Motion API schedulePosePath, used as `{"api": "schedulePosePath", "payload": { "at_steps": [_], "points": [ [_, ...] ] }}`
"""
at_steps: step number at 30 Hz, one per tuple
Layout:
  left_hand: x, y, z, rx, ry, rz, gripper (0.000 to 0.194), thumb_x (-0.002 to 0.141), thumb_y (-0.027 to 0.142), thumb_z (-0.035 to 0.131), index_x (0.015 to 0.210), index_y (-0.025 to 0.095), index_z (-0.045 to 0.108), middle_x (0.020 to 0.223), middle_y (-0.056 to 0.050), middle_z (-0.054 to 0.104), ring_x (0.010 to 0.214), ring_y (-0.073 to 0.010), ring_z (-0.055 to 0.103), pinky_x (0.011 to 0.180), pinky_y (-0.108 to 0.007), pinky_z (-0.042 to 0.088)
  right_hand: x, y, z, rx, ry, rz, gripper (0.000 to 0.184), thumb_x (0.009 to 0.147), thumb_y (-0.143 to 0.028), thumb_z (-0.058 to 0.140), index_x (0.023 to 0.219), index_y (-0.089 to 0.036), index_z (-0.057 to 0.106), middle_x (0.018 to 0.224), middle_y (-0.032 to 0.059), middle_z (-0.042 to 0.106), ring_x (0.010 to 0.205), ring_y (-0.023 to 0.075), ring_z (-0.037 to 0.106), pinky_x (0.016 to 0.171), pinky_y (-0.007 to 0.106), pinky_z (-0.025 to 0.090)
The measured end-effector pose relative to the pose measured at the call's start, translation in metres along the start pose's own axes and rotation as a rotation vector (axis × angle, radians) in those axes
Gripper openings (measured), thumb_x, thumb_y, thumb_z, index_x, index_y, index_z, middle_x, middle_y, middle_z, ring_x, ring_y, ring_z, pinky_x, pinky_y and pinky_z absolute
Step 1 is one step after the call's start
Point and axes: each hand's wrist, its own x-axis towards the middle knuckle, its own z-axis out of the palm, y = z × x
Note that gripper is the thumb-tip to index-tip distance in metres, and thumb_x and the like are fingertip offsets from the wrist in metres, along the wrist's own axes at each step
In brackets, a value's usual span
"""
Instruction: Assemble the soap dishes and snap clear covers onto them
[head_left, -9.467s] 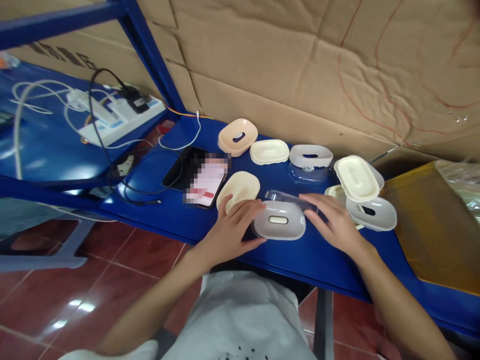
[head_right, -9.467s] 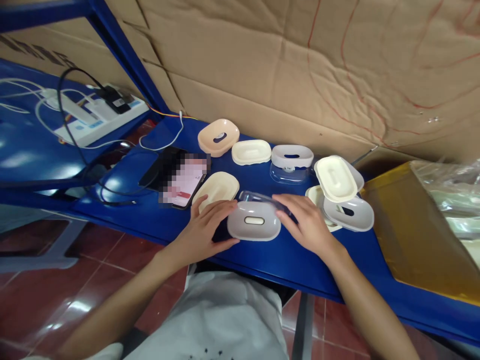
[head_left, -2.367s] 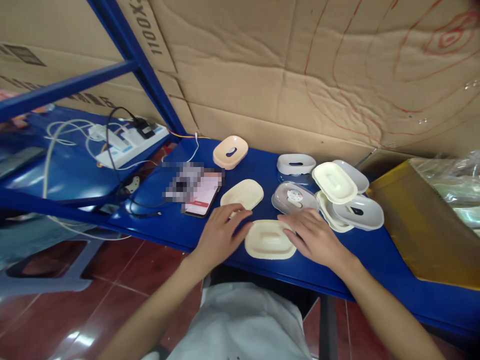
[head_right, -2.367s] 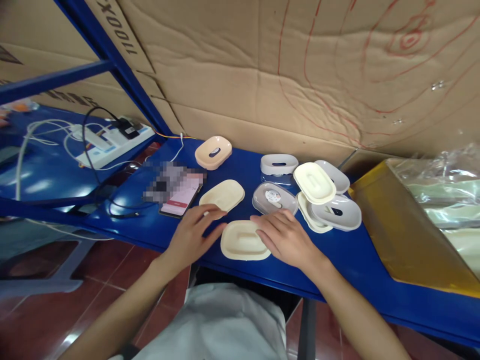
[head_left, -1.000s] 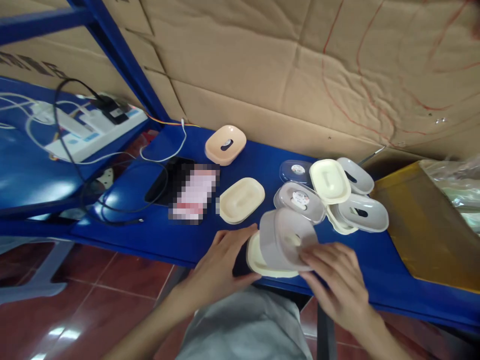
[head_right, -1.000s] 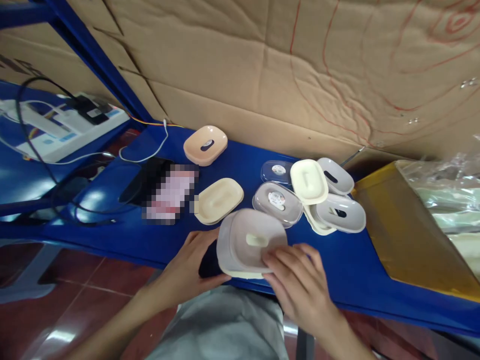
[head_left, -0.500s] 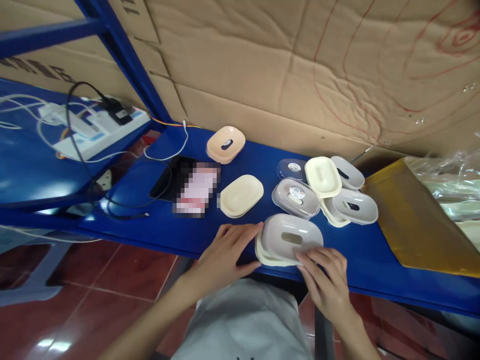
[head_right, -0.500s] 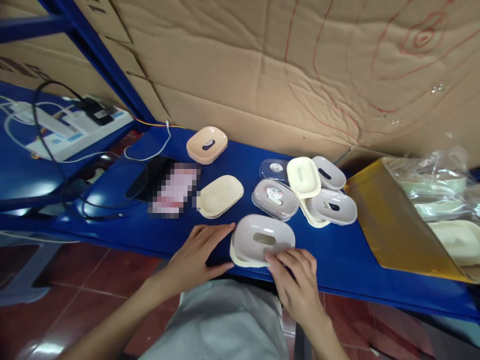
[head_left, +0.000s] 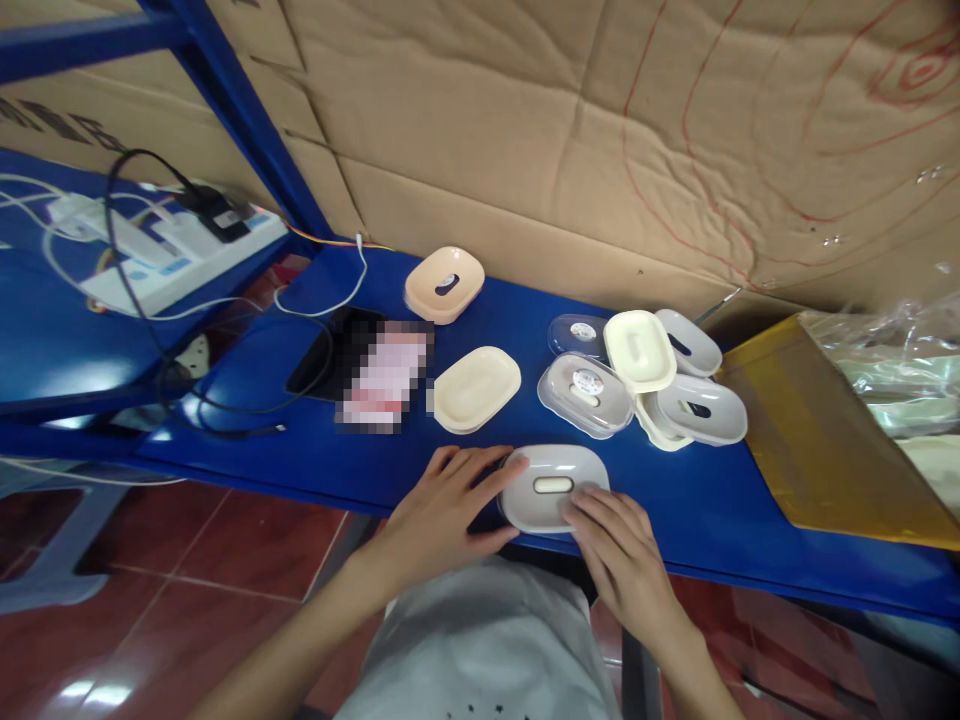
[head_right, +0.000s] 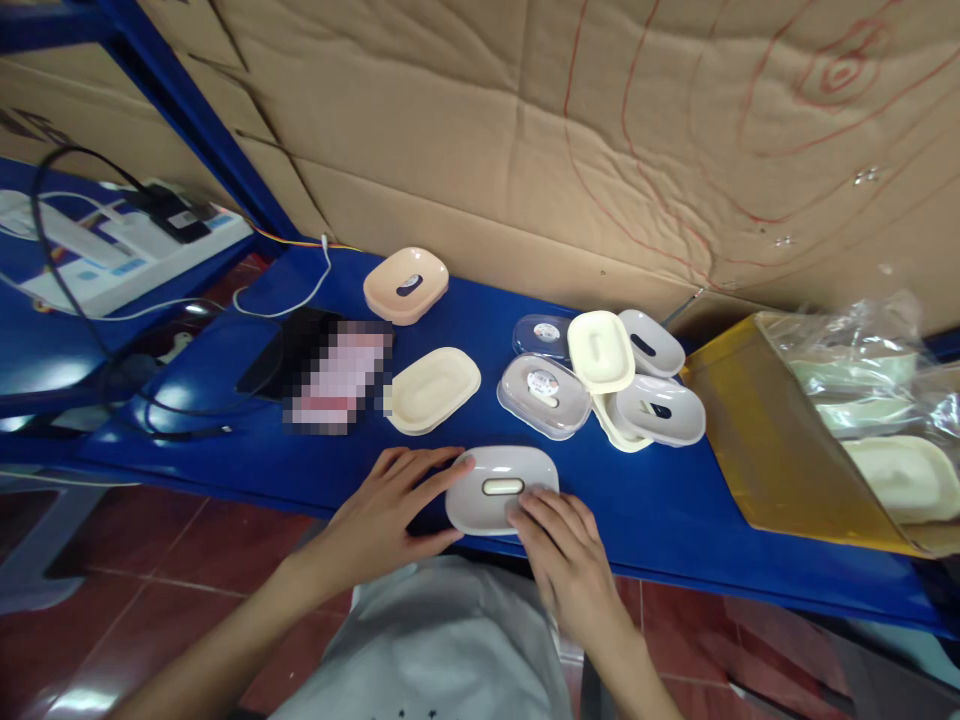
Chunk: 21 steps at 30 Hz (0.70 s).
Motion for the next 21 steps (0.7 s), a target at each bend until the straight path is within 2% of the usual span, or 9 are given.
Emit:
{"api": "schedulePosePath", "payload": {
  "at_steps": [3, 5, 9, 11, 13, 15, 18, 21],
  "points": [
    [-0.002, -0.002, 0.003, 0.033, 0.019, 0.013, 0.061, 0.103, 0.053, 0.074, 0.158, 0.03, 0.056, 0.158, -0.012, 0.061, 0.131, -0.0345, 0.064, 0.11, -0.054, 0.048, 0.003, 0.003, -0.003, 0.016, -0.02, -0.022, 0.056, 0.107, -0.014, 0.058, 0.159, -0.033, 0.057, 0.142, 0.008, 0.077, 0.134, 0.031, 0.073, 0.109, 0.054, 0.06],
    [-0.003, -0.003, 0.004, 0.042, 0.025, 0.013, 0.059, 0.104, 0.053, 0.073, 0.157, 0.032, 0.057, 0.158, -0.012, 0.06, 0.131, -0.0346, 0.064, 0.11, -0.053, 0.049, 0.004, 0.011, -0.009, 0.006, 0.012, -0.002, 0.052, 0.107, -0.018, 0.059, 0.157, -0.032, 0.059, 0.142, 0.009, 0.077, 0.132, 0.0313, 0.074, 0.108, 0.055, 0.059],
    [-0.002, -0.003, 0.006, 0.063, 0.041, 0.031, 0.06, 0.104, 0.047, 0.074, 0.158, 0.031, 0.055, 0.16, -0.012, 0.059, 0.131, -0.0347, 0.064, 0.109, -0.054, 0.049, 0.006, 0.035, -0.037, -0.103, 0.155, 0.139, 0.047, 0.106, -0.017, 0.061, 0.15, -0.032, 0.064, 0.141, 0.0111, 0.076, 0.131, 0.0344, 0.073, 0.106, 0.057, 0.057],
    [-0.002, -0.002, 0.005, 0.071, 0.045, 0.039, 0.061, 0.103, 0.044, 0.075, 0.158, 0.03, 0.055, 0.161, -0.013, 0.058, 0.131, -0.0348, 0.065, 0.109, -0.054, 0.049, 0.017, 0.049, -0.054, -0.138, 0.2, 0.144, 0.046, 0.105, -0.016, 0.061, 0.147, -0.032, 0.065, 0.139, 0.0112, 0.077, 0.13, 0.0339, 0.073, 0.106, 0.055, 0.056],
    [-0.001, -0.002, 0.005, 0.078, 0.044, 0.043, 0.062, 0.102, 0.043, 0.075, 0.159, 0.03, 0.054, 0.161, -0.013, 0.058, 0.131, -0.0352, 0.064, 0.109, -0.055, 0.049, 0.043, 0.064, -0.068, -0.157, 0.189, 0.09, 0.044, 0.106, -0.015, 0.061, 0.146, -0.031, 0.065, 0.138, 0.0111, 0.077, 0.13, 0.0324, 0.073, 0.108, 0.053, 0.054],
    [-0.001, -0.001, 0.005, 0.081, 0.038, 0.041, 0.062, 0.102, 0.043, 0.076, 0.159, 0.029, 0.054, 0.161, -0.013, 0.058, 0.132, -0.0356, 0.064, 0.109, -0.055, 0.049, 0.083, 0.082, -0.077, -0.195, 0.113, 0.016, 0.041, 0.107, -0.019, 0.059, 0.146, -0.03, 0.065, 0.142, 0.0107, 0.076, 0.135, 0.0318, 0.07, 0.112, 0.053, 0.051],
    [-0.001, 0.0, 0.004, 0.077, 0.035, 0.02, 0.061, 0.103, 0.043, 0.075, 0.159, 0.03, 0.055, 0.162, -0.012, 0.058, 0.133, -0.0352, 0.064, 0.111, -0.055, 0.049, 0.156, 0.114, -0.077, -0.211, -0.11, -0.042, 0.044, 0.108, -0.025, 0.057, 0.152, -0.025, 0.061, 0.155, 0.0135, 0.068, 0.146, 0.0336, 0.061, 0.12, 0.057, 0.044],
    [-0.001, 0.001, 0.003, 0.068, 0.023, 0.007, 0.062, 0.102, 0.042, 0.076, 0.159, 0.031, 0.056, 0.162, -0.012, 0.058, 0.134, -0.0354, 0.064, 0.111, -0.055, 0.05, 0.217, 0.144, -0.064, -0.24, -0.387, -0.037, 0.058, 0.099, -0.026, 0.066, 0.156, -0.025, 0.059, 0.16, 0.0157, 0.063, 0.153, 0.0389, 0.054, 0.122, 0.065, 0.04]
  ]
}}
